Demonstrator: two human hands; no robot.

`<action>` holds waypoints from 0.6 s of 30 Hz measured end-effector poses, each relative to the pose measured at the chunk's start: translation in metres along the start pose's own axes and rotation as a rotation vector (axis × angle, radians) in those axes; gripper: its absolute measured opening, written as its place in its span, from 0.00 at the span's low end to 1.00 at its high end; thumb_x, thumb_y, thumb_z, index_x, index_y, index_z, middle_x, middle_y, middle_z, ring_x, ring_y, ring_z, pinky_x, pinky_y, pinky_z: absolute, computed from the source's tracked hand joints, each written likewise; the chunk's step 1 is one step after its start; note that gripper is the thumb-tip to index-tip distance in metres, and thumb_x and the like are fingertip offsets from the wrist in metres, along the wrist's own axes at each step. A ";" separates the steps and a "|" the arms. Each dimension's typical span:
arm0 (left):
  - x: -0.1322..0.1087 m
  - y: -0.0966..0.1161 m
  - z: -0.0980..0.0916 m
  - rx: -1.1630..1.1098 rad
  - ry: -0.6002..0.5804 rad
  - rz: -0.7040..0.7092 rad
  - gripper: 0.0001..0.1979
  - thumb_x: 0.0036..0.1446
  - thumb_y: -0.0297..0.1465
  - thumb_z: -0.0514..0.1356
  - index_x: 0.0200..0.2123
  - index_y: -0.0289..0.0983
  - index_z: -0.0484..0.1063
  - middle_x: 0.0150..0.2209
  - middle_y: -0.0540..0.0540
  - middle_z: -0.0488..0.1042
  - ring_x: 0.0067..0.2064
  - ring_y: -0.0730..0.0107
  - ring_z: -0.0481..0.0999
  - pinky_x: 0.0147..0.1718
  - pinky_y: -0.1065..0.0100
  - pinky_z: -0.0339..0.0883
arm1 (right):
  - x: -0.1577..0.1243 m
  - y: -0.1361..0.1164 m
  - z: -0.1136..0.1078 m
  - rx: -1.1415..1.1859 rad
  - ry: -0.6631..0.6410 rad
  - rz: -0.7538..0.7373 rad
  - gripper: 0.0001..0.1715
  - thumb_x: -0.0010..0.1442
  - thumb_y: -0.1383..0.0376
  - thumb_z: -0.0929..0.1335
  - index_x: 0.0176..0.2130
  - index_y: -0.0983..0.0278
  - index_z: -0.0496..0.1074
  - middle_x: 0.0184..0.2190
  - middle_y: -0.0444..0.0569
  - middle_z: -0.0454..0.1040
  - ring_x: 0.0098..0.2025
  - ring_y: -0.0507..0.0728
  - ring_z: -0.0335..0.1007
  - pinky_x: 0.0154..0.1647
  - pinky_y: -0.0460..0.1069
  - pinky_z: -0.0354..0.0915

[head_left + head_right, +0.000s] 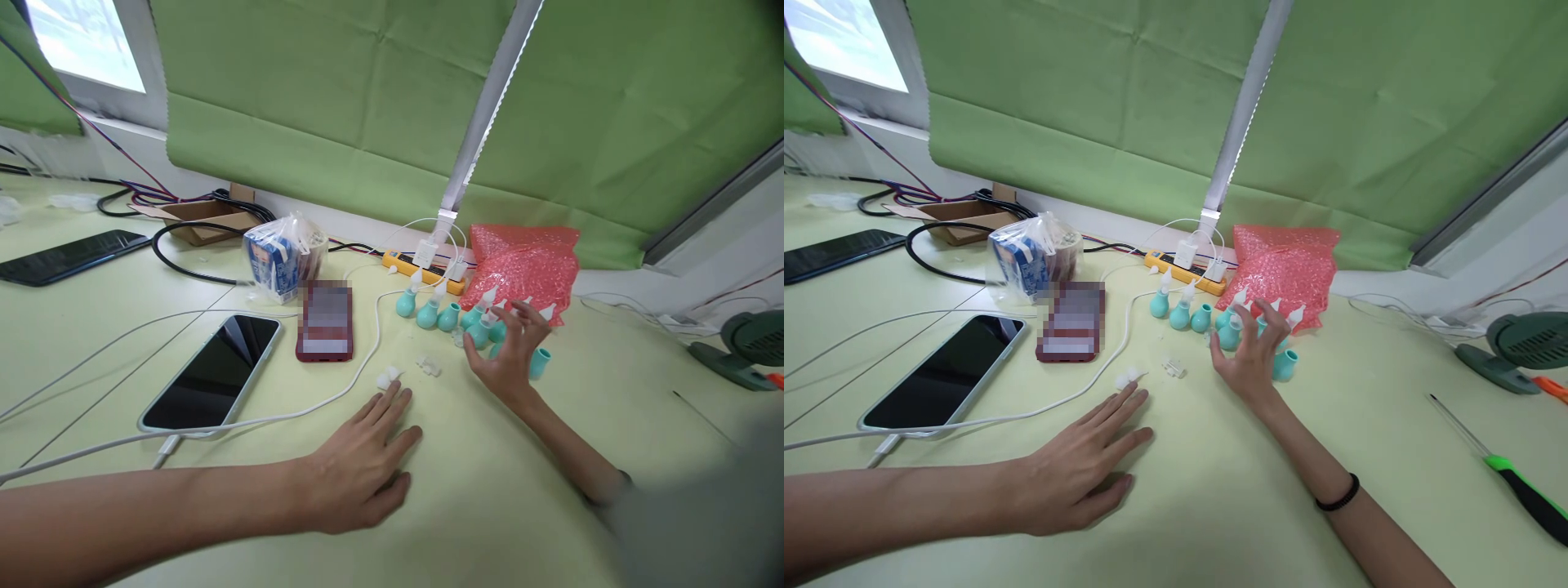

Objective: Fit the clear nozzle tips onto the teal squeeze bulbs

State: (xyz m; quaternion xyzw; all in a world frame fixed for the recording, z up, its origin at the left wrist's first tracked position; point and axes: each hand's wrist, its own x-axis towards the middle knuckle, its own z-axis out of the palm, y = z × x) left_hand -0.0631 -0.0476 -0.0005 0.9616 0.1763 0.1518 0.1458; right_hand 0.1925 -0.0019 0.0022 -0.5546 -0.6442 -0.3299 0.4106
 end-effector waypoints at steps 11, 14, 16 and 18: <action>-0.001 -0.001 0.002 0.011 -0.006 0.012 0.19 0.52 0.30 0.50 0.48 0.30 0.59 0.58 0.34 0.46 0.59 0.48 0.40 0.53 0.50 0.46 | -0.005 0.017 0.009 -0.047 -0.242 -0.023 0.19 0.51 0.66 0.62 0.45 0.65 0.61 0.55 0.56 0.44 0.54 0.62 0.50 0.47 0.56 0.58; -0.001 -0.001 0.002 0.021 -0.014 0.013 0.19 0.53 0.30 0.49 0.48 0.30 0.59 0.58 0.35 0.47 0.59 0.48 0.40 0.53 0.51 0.46 | -0.005 0.016 0.009 -0.047 -0.230 -0.010 0.22 0.51 0.66 0.62 0.47 0.65 0.59 0.56 0.56 0.44 0.55 0.62 0.48 0.48 0.56 0.57; -0.001 -0.001 0.002 0.024 -0.012 0.015 0.18 0.53 0.30 0.49 0.48 0.31 0.59 0.57 0.35 0.47 0.59 0.49 0.41 0.53 0.51 0.47 | -0.004 0.017 0.009 -0.036 -0.222 0.006 0.23 0.51 0.66 0.63 0.48 0.64 0.59 0.56 0.56 0.43 0.56 0.63 0.46 0.49 0.57 0.56; -0.001 -0.001 0.002 0.024 -0.007 0.016 0.18 0.53 0.30 0.49 0.47 0.31 0.59 0.57 0.35 0.49 0.59 0.49 0.42 0.52 0.51 0.48 | -0.004 0.019 0.010 0.002 -0.204 0.028 0.23 0.51 0.66 0.63 0.48 0.64 0.59 0.55 0.56 0.44 0.56 0.62 0.46 0.49 0.56 0.57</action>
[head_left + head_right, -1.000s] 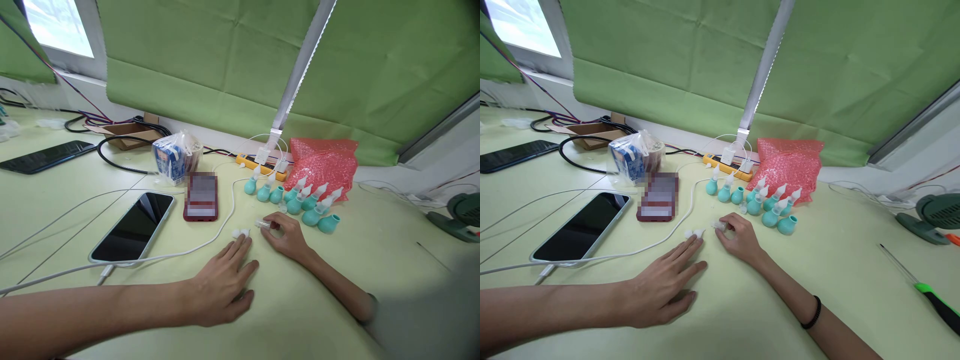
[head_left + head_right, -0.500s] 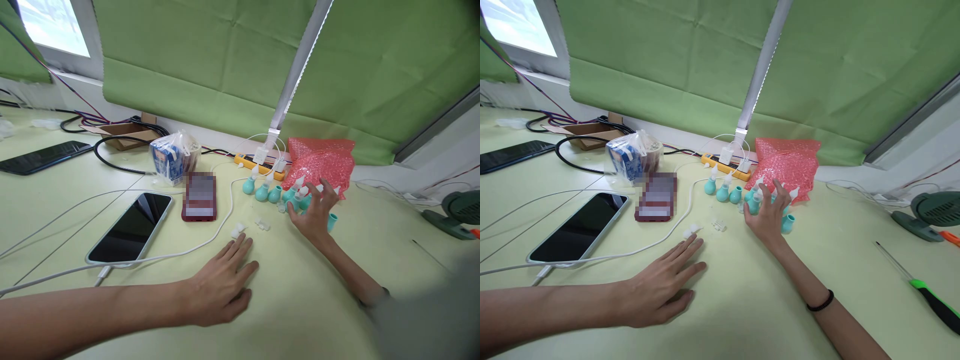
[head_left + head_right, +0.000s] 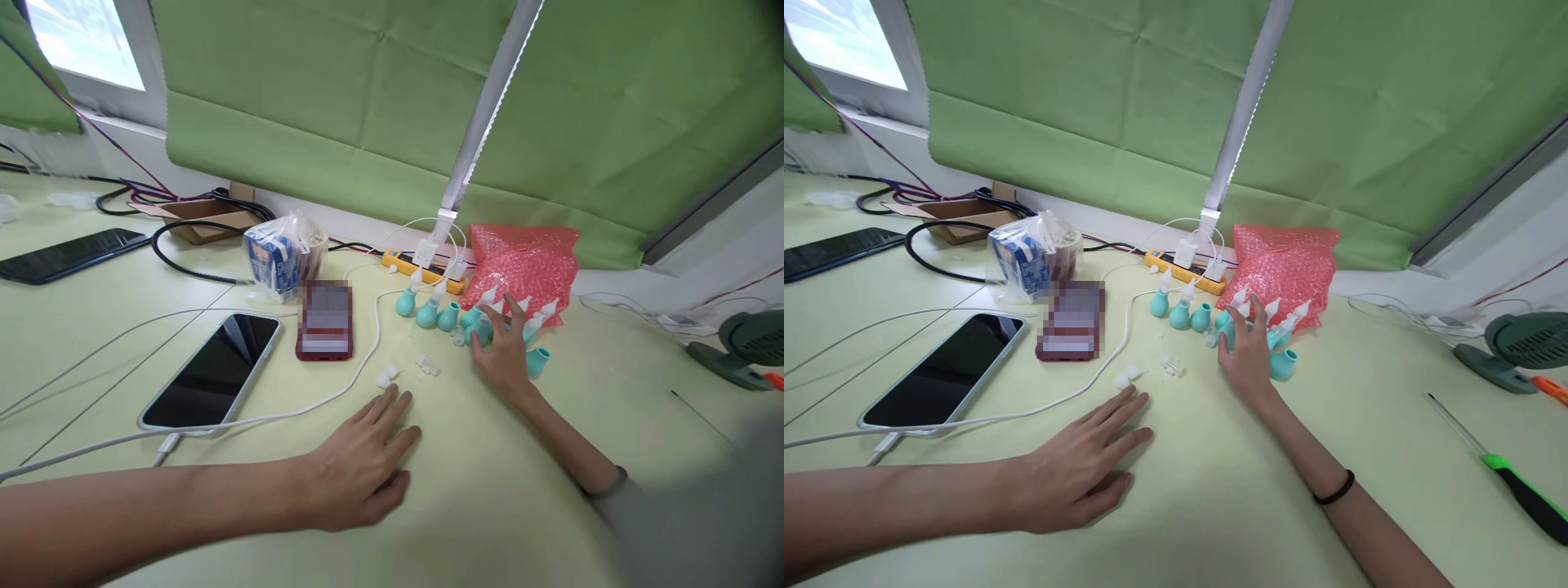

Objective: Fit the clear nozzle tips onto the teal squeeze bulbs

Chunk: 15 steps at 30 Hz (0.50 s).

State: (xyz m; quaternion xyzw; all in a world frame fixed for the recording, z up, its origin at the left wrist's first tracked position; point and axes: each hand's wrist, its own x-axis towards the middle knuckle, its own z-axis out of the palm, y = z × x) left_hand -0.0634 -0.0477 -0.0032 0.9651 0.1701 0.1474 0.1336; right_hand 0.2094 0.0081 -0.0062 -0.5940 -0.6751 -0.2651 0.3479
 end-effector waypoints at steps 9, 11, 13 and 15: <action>0.000 0.001 0.000 0.006 0.014 0.015 0.18 0.52 0.29 0.50 0.47 0.31 0.59 0.56 0.35 0.50 0.58 0.48 0.45 0.51 0.51 0.50 | -0.001 0.007 0.003 0.185 0.192 0.076 0.18 0.52 0.66 0.63 0.45 0.62 0.58 0.48 0.56 0.55 0.51 0.61 0.54 0.38 0.55 0.65; 0.000 0.001 -0.003 -0.009 0.044 0.030 0.18 0.52 0.29 0.50 0.47 0.32 0.58 0.54 0.35 0.54 0.56 0.50 0.50 0.50 0.52 0.53 | 0.003 0.002 -0.003 0.286 0.301 0.048 0.24 0.50 0.67 0.64 0.47 0.62 0.55 0.47 0.56 0.58 0.51 0.61 0.56 0.38 0.55 0.65; 0.000 0.002 -0.007 -0.054 0.079 0.025 0.15 0.53 0.30 0.49 0.45 0.34 0.59 0.48 0.37 0.61 0.51 0.55 0.58 0.45 0.57 0.59 | 0.006 -0.012 -0.016 0.411 0.366 0.003 0.29 0.48 0.69 0.66 0.49 0.61 0.52 0.46 0.55 0.60 0.48 0.60 0.60 0.37 0.54 0.65; 0.000 0.002 -0.010 -0.135 0.117 -0.020 0.10 0.54 0.31 0.49 0.40 0.35 0.61 0.40 0.40 0.65 0.43 0.61 0.63 0.39 0.62 0.62 | 0.006 -0.034 -0.034 0.491 0.300 -0.062 0.29 0.47 0.72 0.66 0.48 0.62 0.54 0.43 0.54 0.64 0.43 0.58 0.64 0.34 0.52 0.65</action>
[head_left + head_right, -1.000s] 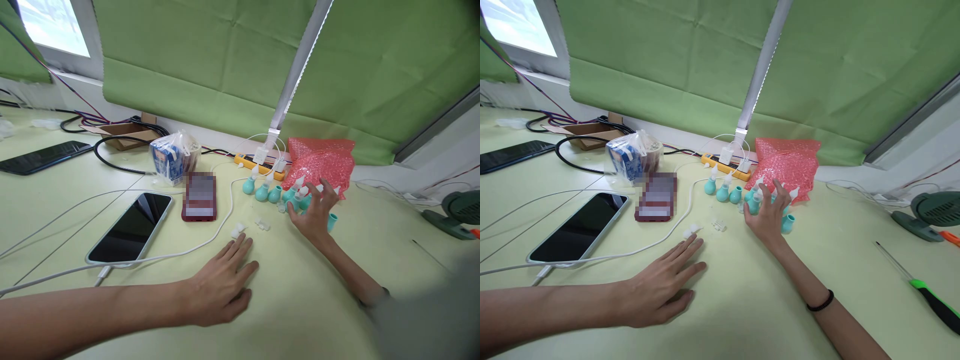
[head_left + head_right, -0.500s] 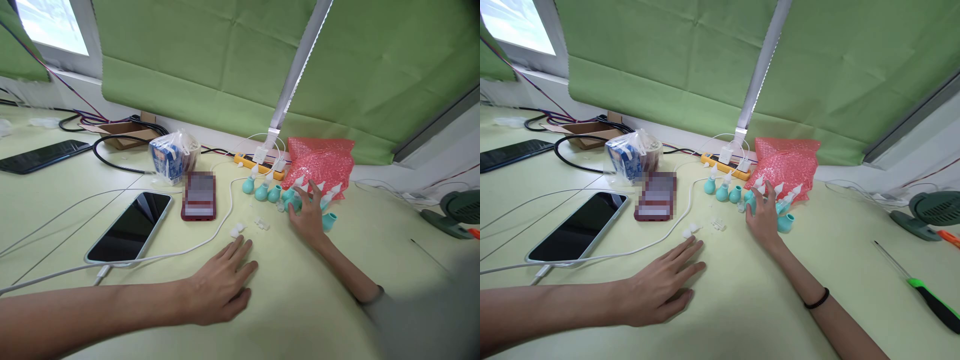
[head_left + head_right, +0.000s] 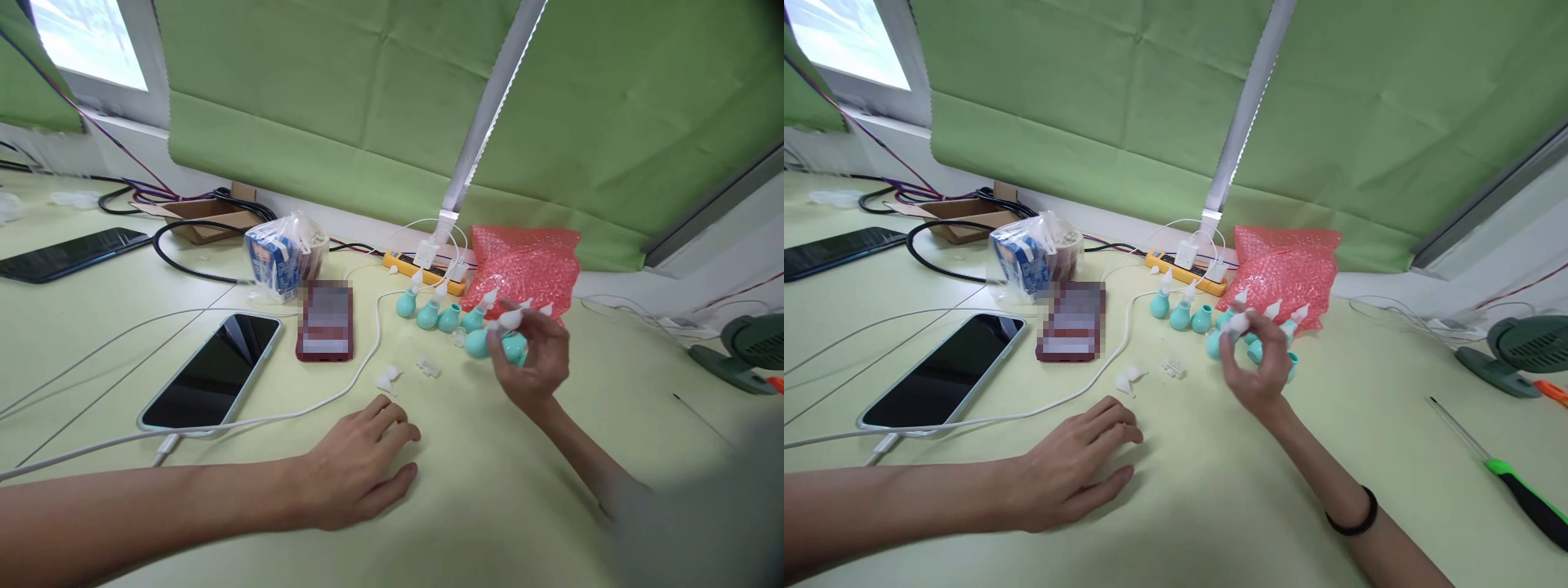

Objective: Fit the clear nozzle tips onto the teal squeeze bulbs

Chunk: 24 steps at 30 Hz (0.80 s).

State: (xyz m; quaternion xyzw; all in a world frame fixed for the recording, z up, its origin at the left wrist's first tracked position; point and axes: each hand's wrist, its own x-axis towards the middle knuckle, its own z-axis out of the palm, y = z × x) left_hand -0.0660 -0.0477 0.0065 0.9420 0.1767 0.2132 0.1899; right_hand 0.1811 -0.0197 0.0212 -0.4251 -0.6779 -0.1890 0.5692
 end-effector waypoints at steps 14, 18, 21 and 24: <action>0.010 -0.011 0.006 -0.457 0.158 -0.337 0.09 0.54 0.33 0.53 0.28 0.34 0.68 0.24 0.51 0.69 0.24 0.78 0.64 0.24 0.77 0.58 | -0.048 -0.088 0.005 0.070 -0.640 0.027 0.10 0.48 0.68 0.65 0.35 0.65 0.63 0.26 0.47 0.70 0.26 0.53 0.65 0.27 0.48 0.59; 0.007 -0.013 0.009 -0.261 0.315 -0.203 0.09 0.53 0.30 0.54 0.23 0.33 0.67 0.20 0.51 0.67 0.22 0.78 0.64 0.22 0.77 0.57 | -0.046 -0.086 0.009 -0.055 -0.790 -0.032 0.08 0.54 0.65 0.62 0.34 0.65 0.66 0.22 0.45 0.70 0.23 0.51 0.64 0.24 0.45 0.54; 0.006 -0.015 0.010 -0.136 0.455 -0.040 0.09 0.53 0.28 0.54 0.22 0.33 0.66 0.18 0.51 0.66 0.21 0.79 0.63 0.20 0.77 0.57 | -0.045 -0.086 0.013 -0.138 -0.823 -0.047 0.13 0.57 0.61 0.60 0.31 0.65 0.68 0.17 0.44 0.68 0.20 0.50 0.62 0.21 0.45 0.50; 0.007 -0.018 0.008 -0.090 0.473 -0.041 0.09 0.54 0.28 0.53 0.23 0.33 0.67 0.19 0.51 0.67 0.21 0.78 0.64 0.20 0.77 0.58 | -0.043 -0.084 0.014 -0.109 -0.822 0.003 0.16 0.57 0.58 0.59 0.25 0.65 0.67 0.16 0.44 0.67 0.19 0.49 0.61 0.21 0.44 0.49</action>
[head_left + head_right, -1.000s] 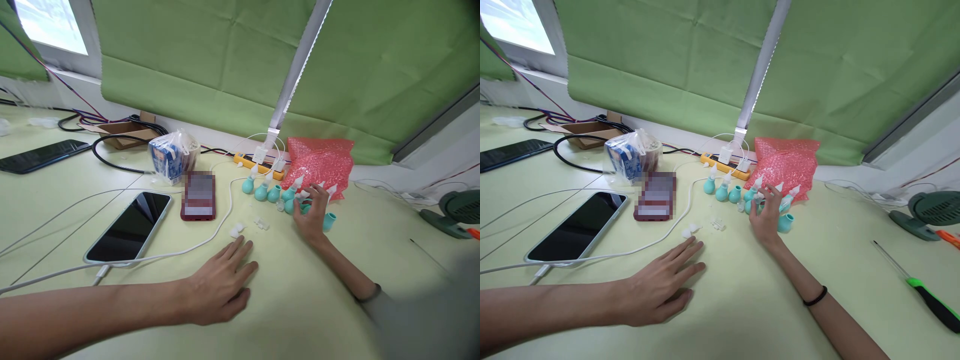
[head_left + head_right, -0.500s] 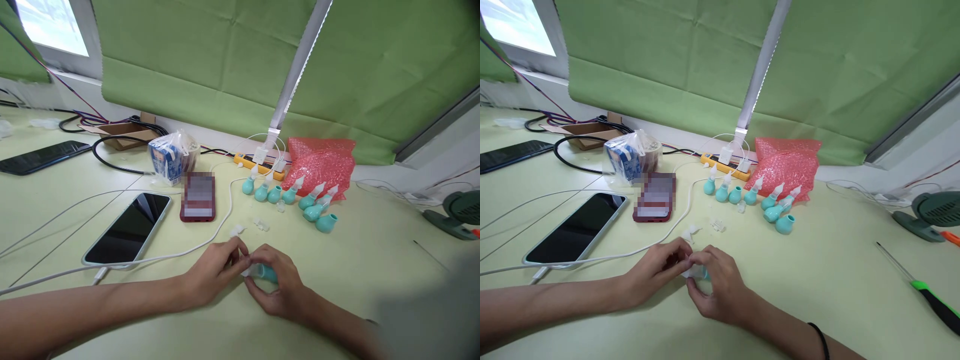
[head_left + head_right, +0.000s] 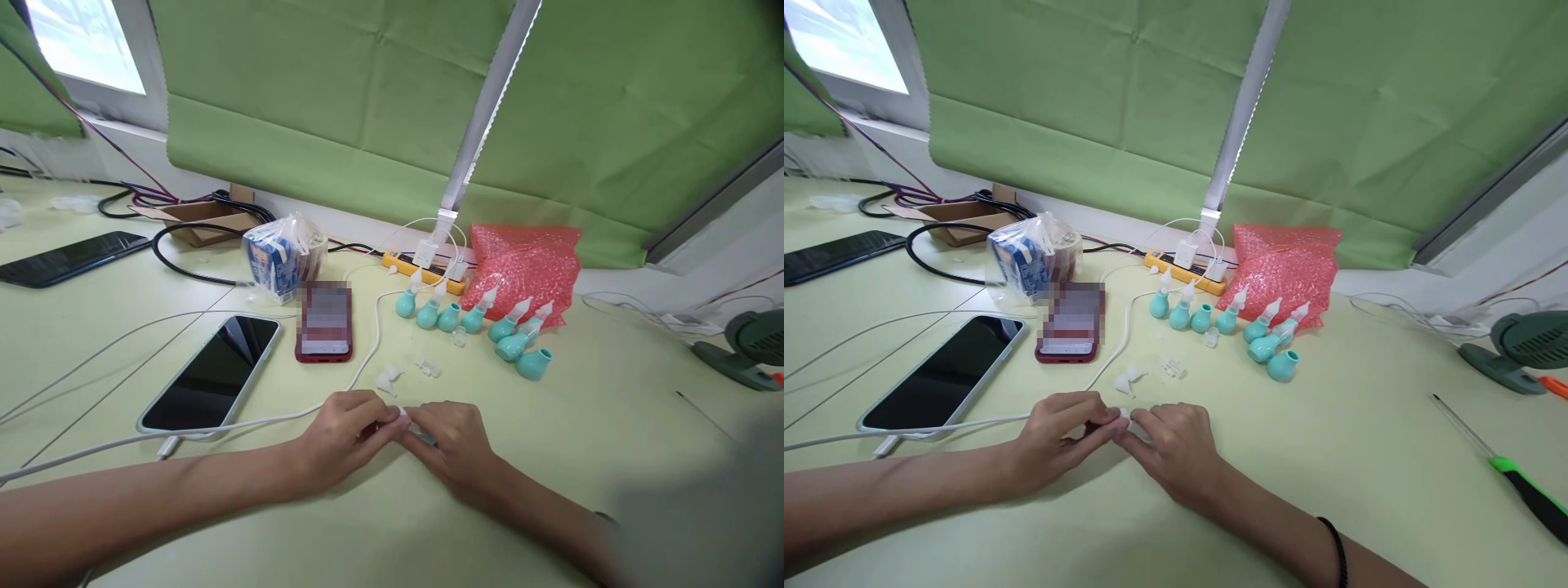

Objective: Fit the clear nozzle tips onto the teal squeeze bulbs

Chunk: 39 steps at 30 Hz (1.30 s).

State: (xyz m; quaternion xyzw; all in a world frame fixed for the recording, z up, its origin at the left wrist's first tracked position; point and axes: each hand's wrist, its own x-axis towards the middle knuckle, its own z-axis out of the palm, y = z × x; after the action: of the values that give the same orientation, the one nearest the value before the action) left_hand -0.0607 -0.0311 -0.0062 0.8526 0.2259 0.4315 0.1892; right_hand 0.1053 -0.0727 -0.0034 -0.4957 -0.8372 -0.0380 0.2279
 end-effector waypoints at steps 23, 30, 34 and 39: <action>0.010 -0.001 -0.005 -0.163 -0.233 -0.258 0.07 0.52 0.31 0.56 0.28 0.35 0.73 0.23 0.49 0.69 0.25 0.77 0.65 0.25 0.76 0.59 | 0.010 0.003 0.001 1.198 0.005 0.655 0.19 0.52 0.54 0.64 0.29 0.67 0.73 0.18 0.46 0.72 0.23 0.53 0.68 0.26 0.47 0.63; 0.009 -0.003 -0.005 -0.201 -0.227 -0.169 0.10 0.55 0.29 0.52 0.30 0.36 0.73 0.25 0.50 0.73 0.27 0.77 0.67 0.28 0.76 0.59 | 0.012 0.006 0.003 1.287 -0.044 0.670 0.19 0.53 0.54 0.63 0.28 0.67 0.71 0.15 0.44 0.69 0.19 0.52 0.65 0.24 0.46 0.61; 0.010 0.000 -0.004 -0.144 -0.206 -0.187 0.10 0.55 0.28 0.52 0.29 0.36 0.73 0.24 0.50 0.71 0.25 0.78 0.66 0.26 0.77 0.59 | 0.010 0.004 0.002 1.316 -0.034 0.645 0.18 0.54 0.55 0.62 0.28 0.66 0.69 0.18 0.45 0.70 0.21 0.52 0.66 0.26 0.47 0.62; 0.009 0.001 -0.001 -0.137 -0.162 -0.235 0.10 0.52 0.26 0.52 0.25 0.35 0.73 0.22 0.51 0.69 0.23 0.79 0.65 0.25 0.77 0.60 | 0.005 -0.002 -0.001 1.230 0.003 0.517 0.11 0.50 0.59 0.66 0.31 0.65 0.66 0.23 0.44 0.69 0.24 0.51 0.65 0.30 0.47 0.61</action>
State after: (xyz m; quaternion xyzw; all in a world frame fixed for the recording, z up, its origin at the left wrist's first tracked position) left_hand -0.0568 -0.0270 0.0004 0.8376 0.2780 0.3505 0.3136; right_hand 0.1023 -0.0702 -0.0004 -0.4602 -0.5602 0.5014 0.4722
